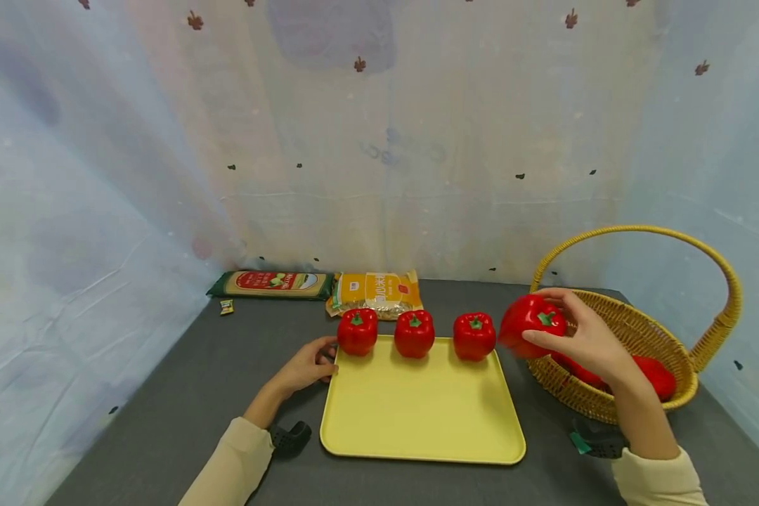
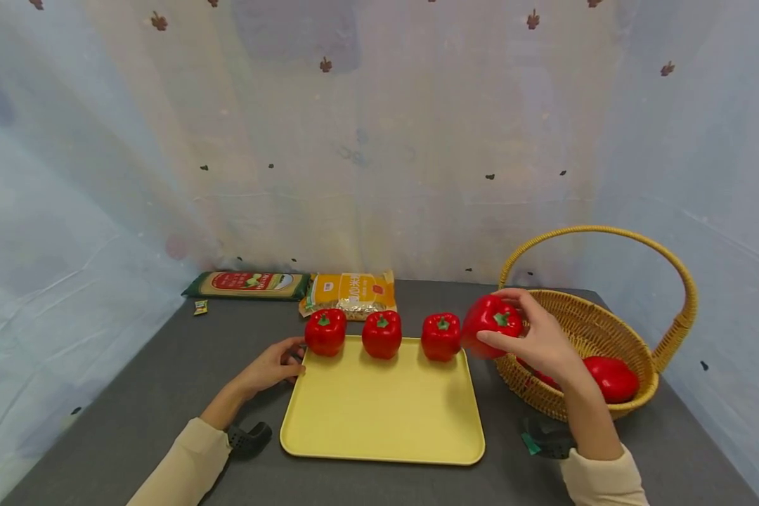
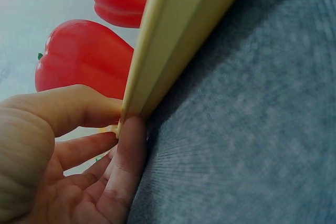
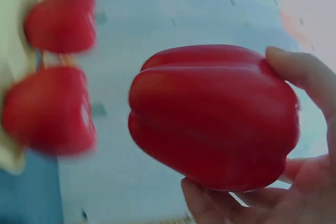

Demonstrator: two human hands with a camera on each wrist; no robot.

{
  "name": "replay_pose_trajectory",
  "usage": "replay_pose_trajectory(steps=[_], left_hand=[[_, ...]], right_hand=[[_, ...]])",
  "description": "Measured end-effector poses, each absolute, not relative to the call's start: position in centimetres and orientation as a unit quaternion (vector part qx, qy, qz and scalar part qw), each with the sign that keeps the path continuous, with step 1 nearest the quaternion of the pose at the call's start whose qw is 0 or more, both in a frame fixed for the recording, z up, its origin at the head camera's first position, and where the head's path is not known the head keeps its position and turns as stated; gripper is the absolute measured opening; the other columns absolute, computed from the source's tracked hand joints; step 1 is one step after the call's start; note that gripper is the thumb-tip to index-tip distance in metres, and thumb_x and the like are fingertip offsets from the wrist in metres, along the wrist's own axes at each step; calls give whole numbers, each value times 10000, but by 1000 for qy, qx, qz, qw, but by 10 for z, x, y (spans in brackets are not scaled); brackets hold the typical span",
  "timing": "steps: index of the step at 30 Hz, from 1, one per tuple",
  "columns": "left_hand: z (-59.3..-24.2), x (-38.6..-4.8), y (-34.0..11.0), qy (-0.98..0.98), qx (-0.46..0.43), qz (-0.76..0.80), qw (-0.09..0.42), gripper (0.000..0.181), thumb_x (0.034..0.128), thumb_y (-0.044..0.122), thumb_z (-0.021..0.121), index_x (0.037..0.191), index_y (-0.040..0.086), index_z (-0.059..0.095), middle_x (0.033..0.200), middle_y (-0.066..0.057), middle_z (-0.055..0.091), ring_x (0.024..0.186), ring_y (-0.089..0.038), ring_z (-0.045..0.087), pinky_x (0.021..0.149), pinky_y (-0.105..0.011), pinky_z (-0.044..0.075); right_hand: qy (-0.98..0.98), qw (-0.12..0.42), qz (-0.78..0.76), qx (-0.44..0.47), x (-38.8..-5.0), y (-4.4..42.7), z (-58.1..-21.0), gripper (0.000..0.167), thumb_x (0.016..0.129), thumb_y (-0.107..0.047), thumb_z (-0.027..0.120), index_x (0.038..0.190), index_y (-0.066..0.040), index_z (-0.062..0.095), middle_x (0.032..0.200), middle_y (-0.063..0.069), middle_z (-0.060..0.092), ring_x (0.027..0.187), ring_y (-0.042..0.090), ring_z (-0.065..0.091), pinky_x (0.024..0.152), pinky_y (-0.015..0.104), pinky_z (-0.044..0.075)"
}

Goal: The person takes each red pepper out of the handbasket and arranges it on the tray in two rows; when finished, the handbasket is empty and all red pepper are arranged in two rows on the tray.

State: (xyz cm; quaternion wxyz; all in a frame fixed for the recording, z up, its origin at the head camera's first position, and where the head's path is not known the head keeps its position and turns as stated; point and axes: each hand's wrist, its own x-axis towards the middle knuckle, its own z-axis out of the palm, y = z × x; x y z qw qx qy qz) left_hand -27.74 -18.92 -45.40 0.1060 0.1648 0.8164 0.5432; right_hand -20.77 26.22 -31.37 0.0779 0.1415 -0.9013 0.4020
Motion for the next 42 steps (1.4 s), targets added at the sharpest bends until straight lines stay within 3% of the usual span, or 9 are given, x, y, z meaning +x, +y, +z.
replay_pose_trajectory(steps=[8, 22, 35, 42], left_hand=[[-453, -278, -189, 819, 162, 541, 104, 585, 852, 26, 615, 1369, -63, 357, 1067, -170, 480, 736, -184, 563, 630, -334, 526], [-458, -280, -190, 819, 162, 540, 102, 591, 848, 22, 616, 1372, -62, 355, 1073, -174, 475, 745, -182, 568, 627, -330, 529], [-454, -278, -188, 824, 162, 535, 92, 586, 844, -13, 598, 1362, -102, 339, 1086, -217, 475, 742, -180, 562, 631, -355, 534], [-429, -260, -182, 815, 175, 543, 100, 557, 843, -59, 564, 1339, -151, 329, 1091, -287, 451, 763, -231, 572, 650, -395, 534]], right_hand=[[-868, 102, 426, 234, -224, 192, -327, 606, 773, -281, 762, 1309, -183, 497, 1250, 68, 492, 1042, 265, 532, 778, 352, 522], [-885, 77, 349, 298, -222, 87, -351, 669, 685, -454, 794, 1230, -159, 544, 1180, -26, 566, 1034, 155, 528, 778, 327, 517], [-910, 35, 267, 316, -226, 63, -376, 678, 695, -512, 760, 1219, -147, 536, 1127, -37, 570, 1047, 147, 505, 840, 345, 488], [-917, 30, 248, 310, -228, 61, -383, 695, 695, -549, 742, 1231, -163, 529, 1155, -14, 558, 1065, 163, 499, 856, 364, 483]])
